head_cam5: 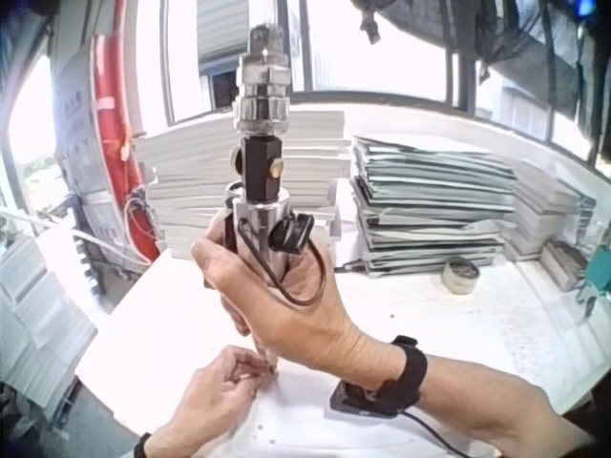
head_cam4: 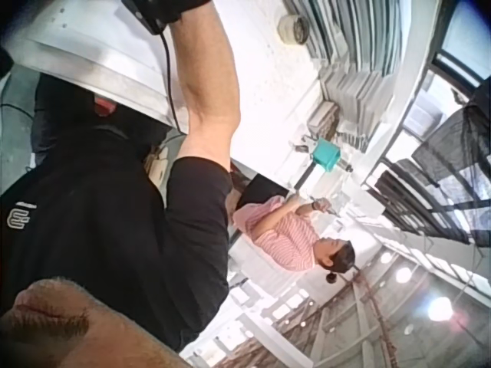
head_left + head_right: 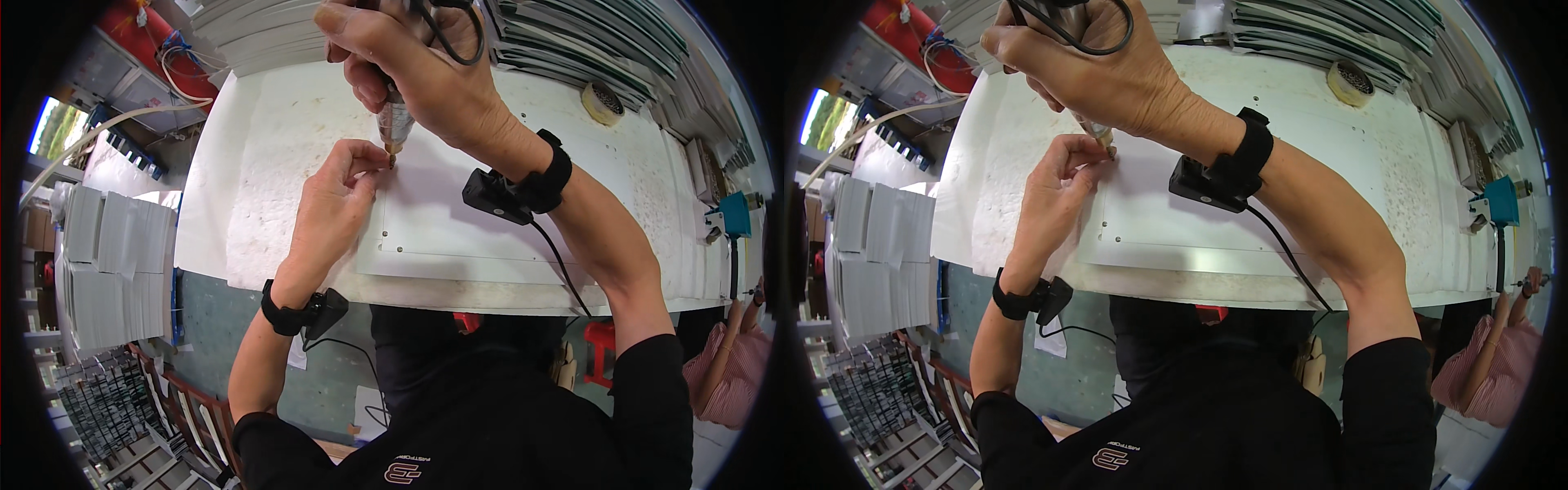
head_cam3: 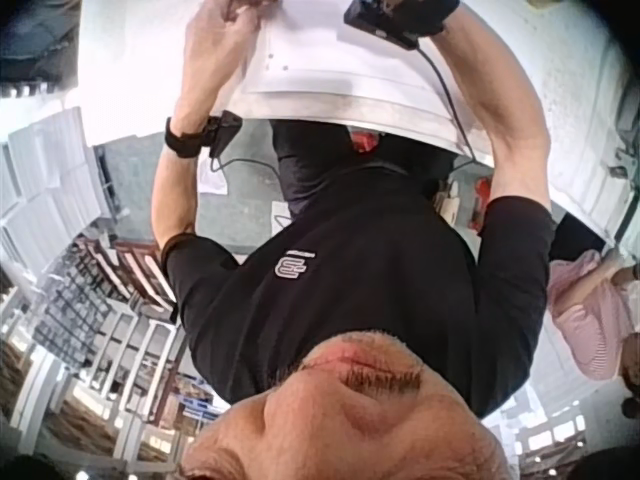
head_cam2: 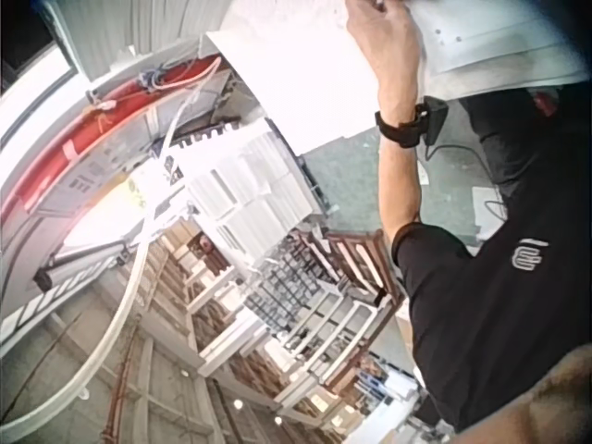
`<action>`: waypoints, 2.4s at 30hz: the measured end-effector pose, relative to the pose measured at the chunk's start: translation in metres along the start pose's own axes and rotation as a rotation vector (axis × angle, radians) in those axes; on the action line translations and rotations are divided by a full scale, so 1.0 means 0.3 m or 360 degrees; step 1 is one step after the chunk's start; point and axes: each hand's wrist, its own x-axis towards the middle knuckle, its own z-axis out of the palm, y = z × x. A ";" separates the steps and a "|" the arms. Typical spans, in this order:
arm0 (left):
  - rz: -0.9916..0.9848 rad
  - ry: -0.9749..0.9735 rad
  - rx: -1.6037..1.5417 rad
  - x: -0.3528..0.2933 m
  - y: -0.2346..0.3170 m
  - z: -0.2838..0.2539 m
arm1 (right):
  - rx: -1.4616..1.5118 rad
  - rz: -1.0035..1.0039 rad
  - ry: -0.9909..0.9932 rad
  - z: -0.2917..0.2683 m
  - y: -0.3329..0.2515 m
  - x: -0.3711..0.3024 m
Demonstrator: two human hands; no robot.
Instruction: The person assembles window frames by placing a white frame over a dark panel and securing it with screws. They use a pneumatic screwdriver to fasten screws into the frame and handle a blue container to pour small parts onto the work surface. The person works at a table in a workshop environment, handling multiple frame components.
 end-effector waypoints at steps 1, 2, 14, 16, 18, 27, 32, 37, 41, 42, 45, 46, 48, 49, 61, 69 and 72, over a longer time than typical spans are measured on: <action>0.0002 -0.0002 -0.0001 0.003 -0.002 -0.003 | 0.0041 -0.0019 -0.0005 -0.002 0.003 0.003; 0.0003 -0.0005 -0.0002 0.004 -0.003 -0.006 | 0.0082 -0.0037 -0.0010 -0.002 0.005 0.004; 0.0362 0.0127 0.0474 -0.130 0.013 0.011 | -0.0111 -0.0020 -0.0216 -0.005 0.084 0.017; 0.0389 0.0147 0.0519 -0.147 0.016 0.019 | -0.0189 0.0050 -0.0237 -0.007 0.071 0.008; 0.0449 0.0146 0.0563 -0.153 0.009 0.019 | -0.0235 0.0090 -0.0305 -0.012 0.061 0.004; 0.0589 -0.0025 0.1074 -0.125 0.057 0.019 | -0.0461 -0.0079 -0.0107 0.020 -0.015 -0.032; 0.0490 -0.0230 0.1166 -0.084 0.155 0.021 | -0.0377 -0.0259 0.0156 -0.126 -0.241 -0.038; 0.0595 -0.0437 0.0995 0.121 0.231 0.193 | -0.0572 -0.0393 0.0376 -0.348 -0.386 -0.146; 0.0687 -0.0532 0.0860 0.238 0.242 0.342 | -0.0453 -0.0359 0.0462 -0.424 -0.412 -0.215; 0.0719 -0.0538 0.0849 0.247 0.239 0.367 | -0.0423 -0.0340 0.0496 -0.431 -0.415 -0.231; 0.0922 -0.0554 0.0886 0.262 0.238 0.448 | -0.0503 -0.0445 0.0457 -0.520 -0.387 -0.273; 0.0897 -0.0556 0.0941 0.261 0.236 0.462 | -0.0512 -0.0463 0.0473 -0.535 -0.377 -0.284; 0.0844 -0.0559 0.1054 0.260 0.230 0.486 | -0.0487 -0.0416 0.0499 -0.552 -0.372 -0.292; 0.0865 -0.0518 0.1056 0.261 0.219 0.495 | -0.0469 -0.0394 0.0508 -0.553 -0.375 -0.291; 0.1079 -0.0453 0.1419 0.304 0.212 0.553 | -0.0430 -0.0423 0.0502 -0.560 -0.400 -0.298; 0.0419 -0.0619 0.0691 0.209 0.273 0.469 | -0.0082 -0.0304 0.0665 -0.472 -0.432 -0.301; 0.0183 -0.0496 0.0305 0.109 0.283 0.394 | 0.0034 -0.0368 0.0587 -0.463 -0.413 -0.300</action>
